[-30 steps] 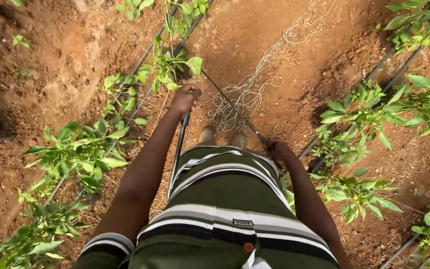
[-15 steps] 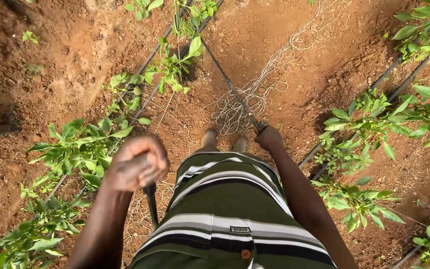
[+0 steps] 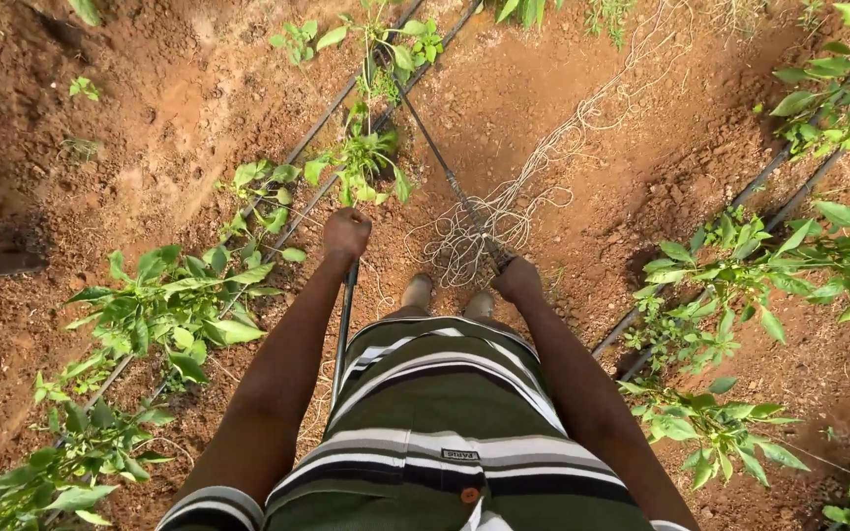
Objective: The person is walking through rows of plants in a nursery and using a handheld sprayer wand to apply liquid to the foliage.
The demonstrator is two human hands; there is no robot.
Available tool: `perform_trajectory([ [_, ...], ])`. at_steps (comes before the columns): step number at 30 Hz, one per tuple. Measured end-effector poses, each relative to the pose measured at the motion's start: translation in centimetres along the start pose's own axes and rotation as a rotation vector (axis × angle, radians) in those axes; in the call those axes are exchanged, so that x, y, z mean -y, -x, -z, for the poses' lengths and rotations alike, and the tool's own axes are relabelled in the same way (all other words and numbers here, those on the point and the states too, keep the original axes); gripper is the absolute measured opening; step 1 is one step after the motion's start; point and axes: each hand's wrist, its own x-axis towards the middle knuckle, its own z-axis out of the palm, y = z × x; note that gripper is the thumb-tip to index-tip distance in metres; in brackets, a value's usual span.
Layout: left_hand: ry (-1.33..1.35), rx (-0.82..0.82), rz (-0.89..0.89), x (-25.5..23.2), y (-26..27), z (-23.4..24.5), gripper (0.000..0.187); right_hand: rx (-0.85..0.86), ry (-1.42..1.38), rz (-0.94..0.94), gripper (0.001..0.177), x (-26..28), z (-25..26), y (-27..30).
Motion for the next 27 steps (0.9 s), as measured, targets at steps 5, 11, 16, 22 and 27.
perform_trajectory([
  [5, 0.297, 0.124, 0.045, -3.6, 2.1, 4.9, 0.024, 0.003, 0.026, -0.043, 0.047, 1.7, -0.6, -0.4],
  [11, 0.628, 0.183, 0.11, -0.9, 1.6, 7.7, 0.028, -0.011, 0.039, -0.035, 0.049, 2.5, -1.6, -1.7],
  [16, 0.657, 0.149, 0.096, 1.5, 0.8, 8.6, 0.027, -0.019, 0.014, -0.024, 0.044, 3.7, -1.8, -0.9],
  [22, 0.651, 0.187, 0.095, -0.1, 1.1, 9.7, 0.027, -0.013, -0.013, -0.082, 0.046, 4.7, -1.8, 0.8],
  [27, 0.698, 0.234, 0.084, -1.1, 0.4, 9.0, 0.027, -0.022, -0.056, -0.113, 0.051, 3.4, -3.1, 0.6],
])
